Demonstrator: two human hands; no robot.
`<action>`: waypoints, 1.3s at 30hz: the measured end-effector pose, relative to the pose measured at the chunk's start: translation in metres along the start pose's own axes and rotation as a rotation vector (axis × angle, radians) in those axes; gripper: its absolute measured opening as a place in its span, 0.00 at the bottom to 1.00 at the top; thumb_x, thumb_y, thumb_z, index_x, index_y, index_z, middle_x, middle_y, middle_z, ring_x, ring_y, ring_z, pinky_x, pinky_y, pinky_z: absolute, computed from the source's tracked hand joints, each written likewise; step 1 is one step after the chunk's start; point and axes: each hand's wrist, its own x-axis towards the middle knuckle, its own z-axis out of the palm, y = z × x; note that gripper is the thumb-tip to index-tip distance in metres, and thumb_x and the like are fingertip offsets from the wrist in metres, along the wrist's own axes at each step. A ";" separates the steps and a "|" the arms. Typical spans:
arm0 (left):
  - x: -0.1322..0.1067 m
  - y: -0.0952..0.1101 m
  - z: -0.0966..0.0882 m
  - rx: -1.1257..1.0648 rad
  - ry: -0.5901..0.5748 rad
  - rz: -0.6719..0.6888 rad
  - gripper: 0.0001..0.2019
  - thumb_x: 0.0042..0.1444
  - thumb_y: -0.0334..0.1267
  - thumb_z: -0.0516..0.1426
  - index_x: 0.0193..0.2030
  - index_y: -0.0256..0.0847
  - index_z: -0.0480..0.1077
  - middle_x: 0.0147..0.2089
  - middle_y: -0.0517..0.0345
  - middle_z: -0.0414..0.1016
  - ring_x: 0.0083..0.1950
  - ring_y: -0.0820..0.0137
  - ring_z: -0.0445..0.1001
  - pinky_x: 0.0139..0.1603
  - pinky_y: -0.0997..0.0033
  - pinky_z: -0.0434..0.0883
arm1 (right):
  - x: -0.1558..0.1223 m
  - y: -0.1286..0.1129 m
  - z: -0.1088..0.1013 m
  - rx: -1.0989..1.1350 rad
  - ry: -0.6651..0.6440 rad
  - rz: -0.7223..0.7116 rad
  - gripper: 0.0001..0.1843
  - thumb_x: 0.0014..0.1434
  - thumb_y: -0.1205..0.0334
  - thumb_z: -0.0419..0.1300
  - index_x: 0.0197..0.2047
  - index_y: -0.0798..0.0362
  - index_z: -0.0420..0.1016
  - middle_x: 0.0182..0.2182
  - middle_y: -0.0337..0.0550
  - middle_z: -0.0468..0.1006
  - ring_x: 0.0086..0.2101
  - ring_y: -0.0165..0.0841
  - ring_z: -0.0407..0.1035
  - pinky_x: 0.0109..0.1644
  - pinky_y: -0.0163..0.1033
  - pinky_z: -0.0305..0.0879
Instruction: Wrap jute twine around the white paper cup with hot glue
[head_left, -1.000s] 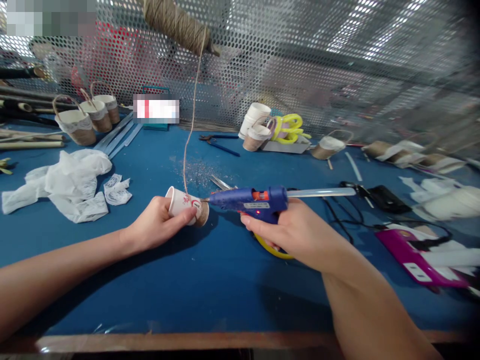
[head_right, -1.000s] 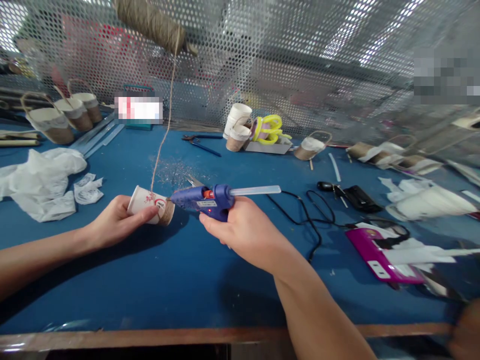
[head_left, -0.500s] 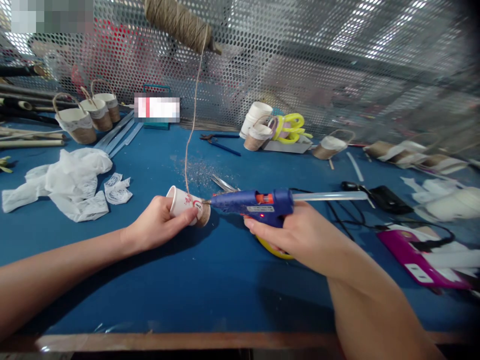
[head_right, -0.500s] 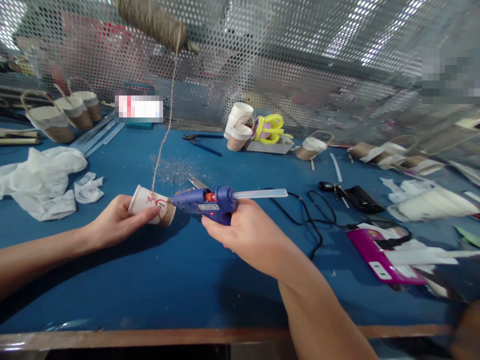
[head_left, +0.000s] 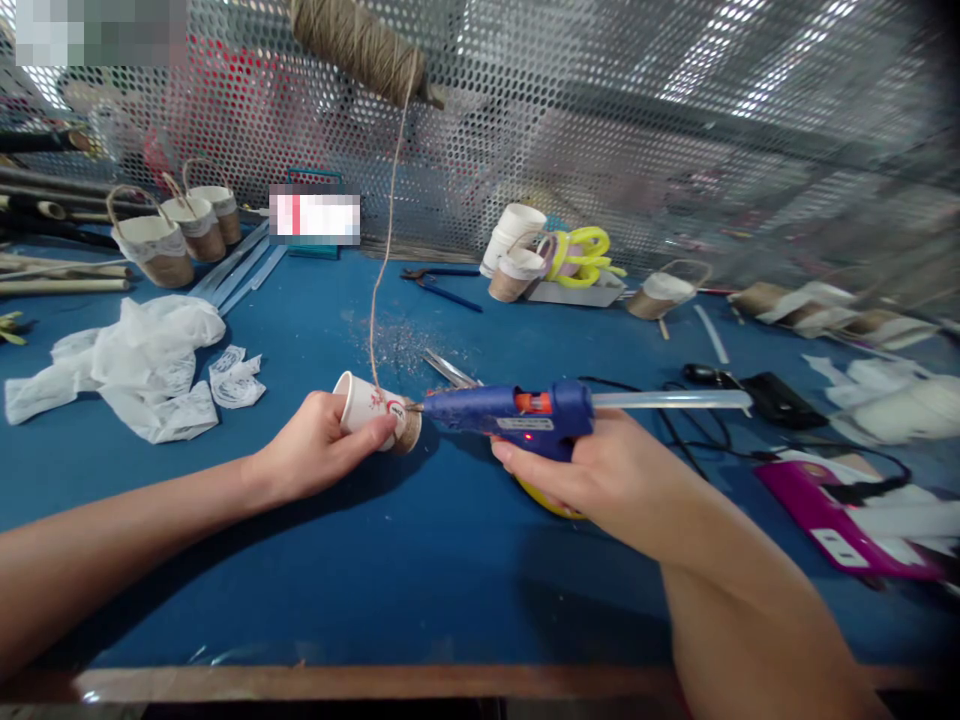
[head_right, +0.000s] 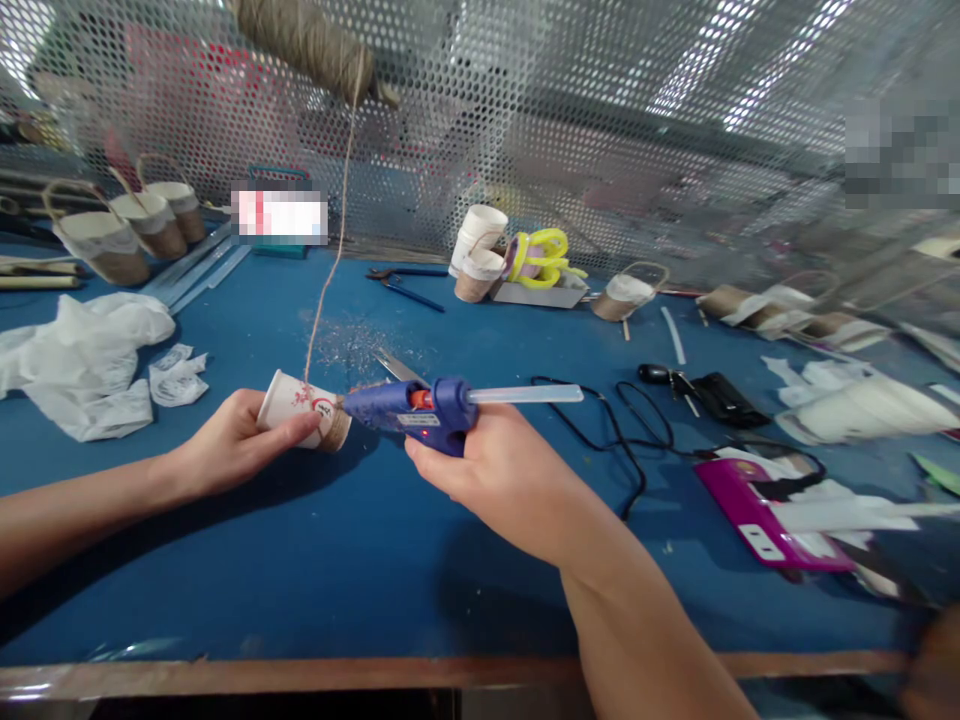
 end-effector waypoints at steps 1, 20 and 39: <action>0.000 0.000 0.000 -0.012 -0.006 0.011 0.16 0.54 0.43 0.51 0.32 0.32 0.74 0.32 0.55 0.78 0.33 0.68 0.74 0.35 0.75 0.70 | 0.000 0.000 0.000 -0.007 -0.003 -0.002 0.09 0.53 0.56 0.54 0.24 0.50 0.62 0.12 0.31 0.56 0.16 0.26 0.50 0.21 0.34 0.53; 0.003 0.001 -0.001 -0.105 -0.040 0.031 0.16 0.56 0.42 0.50 0.32 0.33 0.74 0.38 0.53 0.78 0.41 0.66 0.75 0.45 0.72 0.69 | 0.000 -0.010 -0.001 -0.083 0.035 -0.029 0.06 0.53 0.58 0.53 0.26 0.49 0.65 0.19 0.34 0.66 0.22 0.29 0.59 0.28 0.35 0.58; 0.002 0.001 -0.001 -0.063 -0.030 0.059 0.16 0.56 0.42 0.49 0.32 0.33 0.73 0.34 0.53 0.77 0.37 0.68 0.74 0.42 0.73 0.70 | -0.002 -0.006 0.000 -0.063 0.010 0.027 0.08 0.52 0.57 0.54 0.24 0.49 0.65 0.10 0.30 0.57 0.14 0.27 0.52 0.21 0.35 0.53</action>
